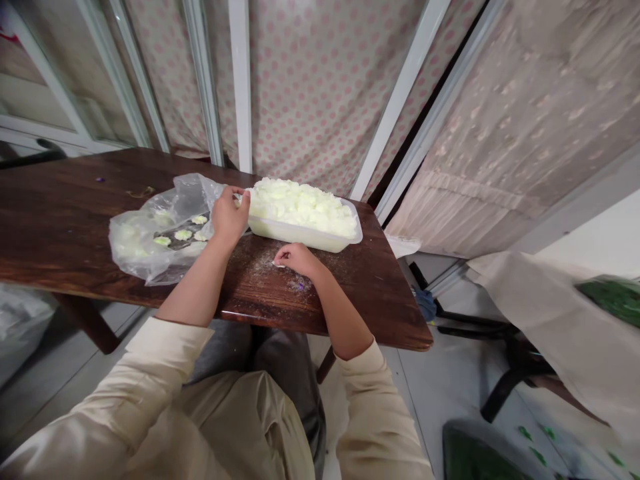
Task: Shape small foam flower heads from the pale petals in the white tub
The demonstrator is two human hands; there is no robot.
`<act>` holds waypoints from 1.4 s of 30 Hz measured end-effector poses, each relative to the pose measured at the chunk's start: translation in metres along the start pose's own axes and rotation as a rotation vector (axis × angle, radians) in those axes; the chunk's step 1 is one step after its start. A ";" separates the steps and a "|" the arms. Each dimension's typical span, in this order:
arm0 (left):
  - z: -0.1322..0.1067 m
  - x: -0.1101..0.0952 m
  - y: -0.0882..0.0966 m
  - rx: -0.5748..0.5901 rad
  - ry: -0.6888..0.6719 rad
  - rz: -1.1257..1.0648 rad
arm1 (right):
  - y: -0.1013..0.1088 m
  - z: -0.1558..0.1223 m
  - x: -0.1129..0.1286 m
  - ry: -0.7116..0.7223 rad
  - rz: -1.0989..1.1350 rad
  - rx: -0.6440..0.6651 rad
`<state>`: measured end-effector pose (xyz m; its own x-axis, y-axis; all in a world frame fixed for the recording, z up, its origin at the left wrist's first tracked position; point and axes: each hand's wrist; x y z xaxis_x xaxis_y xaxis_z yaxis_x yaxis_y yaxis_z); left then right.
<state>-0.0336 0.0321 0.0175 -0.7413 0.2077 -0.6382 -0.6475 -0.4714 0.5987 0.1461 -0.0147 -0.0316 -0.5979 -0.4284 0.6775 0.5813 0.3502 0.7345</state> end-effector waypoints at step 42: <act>0.002 0.001 -0.004 0.019 -0.013 -0.006 | -0.001 -0.004 0.014 -0.042 -0.170 -0.104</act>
<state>-0.0316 0.0357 0.0151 -0.7397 0.2211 -0.6356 -0.6549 -0.4540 0.6042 0.1392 -0.0248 -0.0229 -0.7135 -0.4381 0.5468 0.5225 0.1874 0.8318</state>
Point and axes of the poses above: each hand's wrist, its own z-axis towards the middle knuckle, its own y-axis out of the back of the hand, x = y × z, and after that the axes turned 8 degrees about x, right-handed
